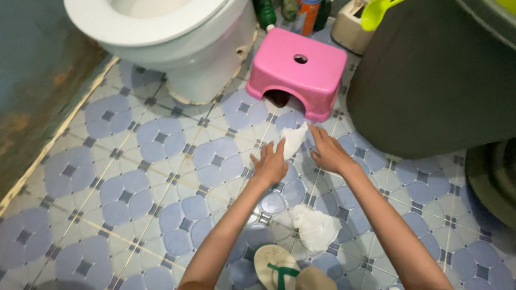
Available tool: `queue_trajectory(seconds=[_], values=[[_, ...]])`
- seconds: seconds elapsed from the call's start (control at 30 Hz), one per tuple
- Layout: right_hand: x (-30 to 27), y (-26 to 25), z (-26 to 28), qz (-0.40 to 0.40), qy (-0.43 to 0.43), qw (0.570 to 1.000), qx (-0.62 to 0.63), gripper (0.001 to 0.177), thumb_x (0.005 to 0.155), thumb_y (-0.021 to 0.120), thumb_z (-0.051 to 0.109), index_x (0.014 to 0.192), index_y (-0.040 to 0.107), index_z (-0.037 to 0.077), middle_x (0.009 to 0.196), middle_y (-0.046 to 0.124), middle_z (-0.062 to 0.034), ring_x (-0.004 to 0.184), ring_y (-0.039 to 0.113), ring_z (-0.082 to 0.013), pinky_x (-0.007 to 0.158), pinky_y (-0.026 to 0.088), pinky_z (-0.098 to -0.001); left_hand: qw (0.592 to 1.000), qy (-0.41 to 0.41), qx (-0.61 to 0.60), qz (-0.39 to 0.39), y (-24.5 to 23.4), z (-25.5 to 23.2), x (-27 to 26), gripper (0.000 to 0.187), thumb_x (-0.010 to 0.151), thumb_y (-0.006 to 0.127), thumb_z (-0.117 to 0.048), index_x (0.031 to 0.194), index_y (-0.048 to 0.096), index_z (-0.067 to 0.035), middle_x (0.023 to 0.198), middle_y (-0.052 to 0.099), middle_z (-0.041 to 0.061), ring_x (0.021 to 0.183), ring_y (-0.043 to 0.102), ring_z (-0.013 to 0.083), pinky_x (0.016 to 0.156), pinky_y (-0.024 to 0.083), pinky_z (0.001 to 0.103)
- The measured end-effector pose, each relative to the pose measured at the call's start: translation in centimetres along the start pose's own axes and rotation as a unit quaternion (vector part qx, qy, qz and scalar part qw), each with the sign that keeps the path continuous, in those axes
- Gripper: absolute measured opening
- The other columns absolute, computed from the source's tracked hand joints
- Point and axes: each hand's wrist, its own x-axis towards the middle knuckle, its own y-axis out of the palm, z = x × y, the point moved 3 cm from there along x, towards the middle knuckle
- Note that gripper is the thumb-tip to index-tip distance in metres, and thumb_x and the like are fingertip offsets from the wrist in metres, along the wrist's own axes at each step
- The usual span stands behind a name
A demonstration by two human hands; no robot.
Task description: The person picks up scattered pieces of white tissue paper from the tiled bathroom floor and places them into a black trash bag inside an orange bin. They then remove the full bag, retrieve a new black bag from a wall-mounted holder, and line the bin with it.
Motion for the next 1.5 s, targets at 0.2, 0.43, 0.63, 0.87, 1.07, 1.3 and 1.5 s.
queue_trajectory(seconds=[0.2,0.43,0.63,0.87,1.07,1.3,1.5], values=[[0.0,0.1,-1.6,0.039,0.032,0.998,-0.032,0.082,0.085,0.066,0.012,0.156,0.026,0.007,0.157,0.033,-0.0271,0.138,0.043,-0.0466,0.114,0.038,-0.0493,0.998,-0.022,0.013,0.056,3.5,0.7,1.7,0.078,0.088,0.065,-0.024,0.157,0.032,-0.033,0.165,0.025,0.015,0.15,0.025,0.0388,0.113,0.027,0.069],[-0.3,-1.5,-1.8,0.055,0.076,0.996,-0.01,0.079,0.088,0.065,0.017,0.157,0.027,0.01,0.16,0.031,-0.0243,0.137,0.047,-0.0456,0.114,0.04,-0.0471,0.997,-0.023,0.072,0.031,5.7,1.1,3.5,0.063,0.089,0.057,-0.02,0.151,0.047,-0.02,0.156,0.044,0.006,0.139,0.041,0.0307,0.106,0.03,0.059],[0.2,-1.3,-1.6,0.053,0.062,0.997,0.002,0.079,0.088,0.067,0.015,0.155,0.027,0.007,0.159,0.031,-0.0258,0.138,0.044,-0.0459,0.114,0.039,-0.0471,0.998,0.028,0.0,-0.048,7.0,2.6,4.5,0.061,0.087,0.059,-0.014,0.148,0.05,-0.01,0.157,0.046,0.002,0.136,0.045,0.0278,0.105,0.031,0.058],[1.7,-0.8,-0.7,0.032,0.032,0.999,-0.017,0.083,0.085,0.07,0.012,0.156,0.028,0.004,0.154,0.035,-0.0292,0.137,0.045,-0.0463,0.115,0.04,-0.047,0.975,0.098,-0.069,-0.187,0.4,0.7,1.8,0.071,0.083,0.067,-0.015,0.15,0.045,-0.01,0.157,0.044,0.005,0.14,0.041,0.0295,0.108,0.026,0.061],[3.3,-1.3,2.9,-0.003,-0.023,1.0,-0.003,0.081,0.084,0.069,0.008,0.154,0.03,0.002,0.154,0.034,-0.0306,0.138,0.042,-0.0472,0.115,0.037,-0.0483,0.949,0.136,-0.075,-0.276,-7.5,0.2,-2.0,0.073,0.087,0.067,-0.018,0.155,0.041,-0.015,0.16,0.042,0.004,0.146,0.037,0.0295,0.115,0.016,0.062],[5.7,-2.9,9.5,-0.04,-0.096,0.993,0.052,0.068,0.089,0.064,0.007,0.152,0.036,0.004,0.157,0.035,-0.0265,0.143,0.04,-0.0455,0.116,0.037,-0.0473,0.924,0.16,-0.081,-0.337,-14.3,1.6,-7.6,0.069,0.092,0.065,-0.018,0.157,0.043,-0.016,0.161,0.044,0.003,0.151,0.035,0.0283,0.12,0.013,0.058],[7.8,-2.1,14.7,-0.071,-0.166,0.98,0.079,0.065,0.09,0.065,0.005,0.15,0.04,0.003,0.155,0.038,-0.0251,0.142,0.042,-0.0453,0.117,0.038,-0.0474,0.912,0.128,-0.048,-0.388,-18.7,3.7,-12.4,0.068,0.093,0.065,-0.017,0.156,0.042,-0.014,0.161,0.044,0.004,0.15,0.035,0.028,0.12,0.013,0.058]])
